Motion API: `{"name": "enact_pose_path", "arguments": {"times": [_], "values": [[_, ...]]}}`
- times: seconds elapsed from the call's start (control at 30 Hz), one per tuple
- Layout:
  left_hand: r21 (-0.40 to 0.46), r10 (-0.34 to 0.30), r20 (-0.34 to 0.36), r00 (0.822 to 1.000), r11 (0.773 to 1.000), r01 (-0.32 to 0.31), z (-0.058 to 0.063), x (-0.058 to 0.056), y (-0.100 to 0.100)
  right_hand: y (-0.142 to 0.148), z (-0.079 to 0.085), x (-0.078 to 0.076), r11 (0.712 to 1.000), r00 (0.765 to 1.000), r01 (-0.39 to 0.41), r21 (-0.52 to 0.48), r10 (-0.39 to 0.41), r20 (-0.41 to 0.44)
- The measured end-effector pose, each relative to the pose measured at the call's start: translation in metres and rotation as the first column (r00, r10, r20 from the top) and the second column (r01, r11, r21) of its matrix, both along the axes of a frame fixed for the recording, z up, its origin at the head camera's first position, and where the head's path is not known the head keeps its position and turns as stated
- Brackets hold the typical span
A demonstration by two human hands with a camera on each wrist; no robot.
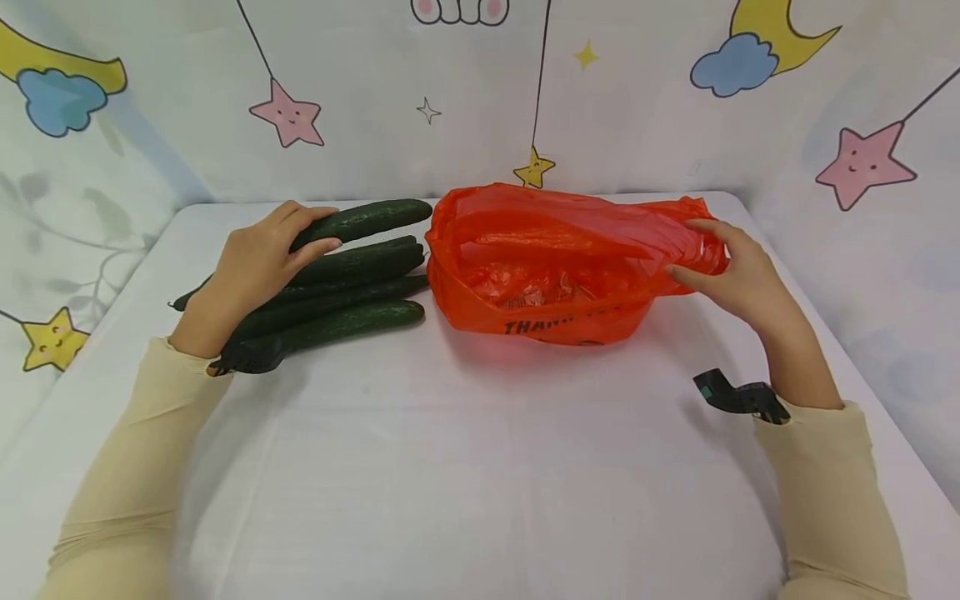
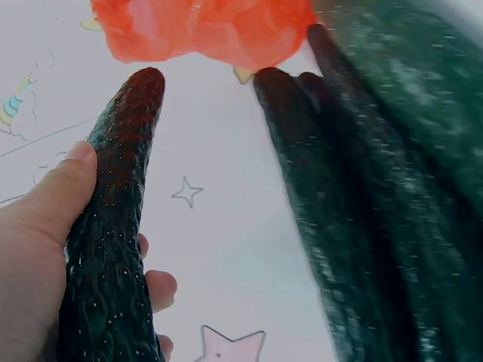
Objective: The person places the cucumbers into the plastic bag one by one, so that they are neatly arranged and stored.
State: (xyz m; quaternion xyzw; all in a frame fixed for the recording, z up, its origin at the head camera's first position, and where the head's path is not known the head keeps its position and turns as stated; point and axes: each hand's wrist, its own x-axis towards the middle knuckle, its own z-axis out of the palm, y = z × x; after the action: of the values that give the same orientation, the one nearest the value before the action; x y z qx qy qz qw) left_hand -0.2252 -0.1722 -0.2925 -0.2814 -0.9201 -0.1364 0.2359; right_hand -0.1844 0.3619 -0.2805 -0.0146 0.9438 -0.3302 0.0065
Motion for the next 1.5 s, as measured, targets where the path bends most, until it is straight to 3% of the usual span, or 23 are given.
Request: {"name": "enact_pose_path", "arguments": {"times": [0.9, 1.5], "values": [[-0.031, -0.1, -0.107, 0.989, 0.995, 0.098, 0.047, -0.004, 0.043, -0.002, 0.004, 0.001, 1.0, 1.0, -0.001, -0.009, 0.001, -0.025], [-0.143, -0.123, -0.03, 0.992, 0.983, 0.118, 0.07, -0.007, 0.082, -0.002, 0.004, 0.001, 1.0, 0.999, -0.002, -0.02, 0.001, -0.032]]}}
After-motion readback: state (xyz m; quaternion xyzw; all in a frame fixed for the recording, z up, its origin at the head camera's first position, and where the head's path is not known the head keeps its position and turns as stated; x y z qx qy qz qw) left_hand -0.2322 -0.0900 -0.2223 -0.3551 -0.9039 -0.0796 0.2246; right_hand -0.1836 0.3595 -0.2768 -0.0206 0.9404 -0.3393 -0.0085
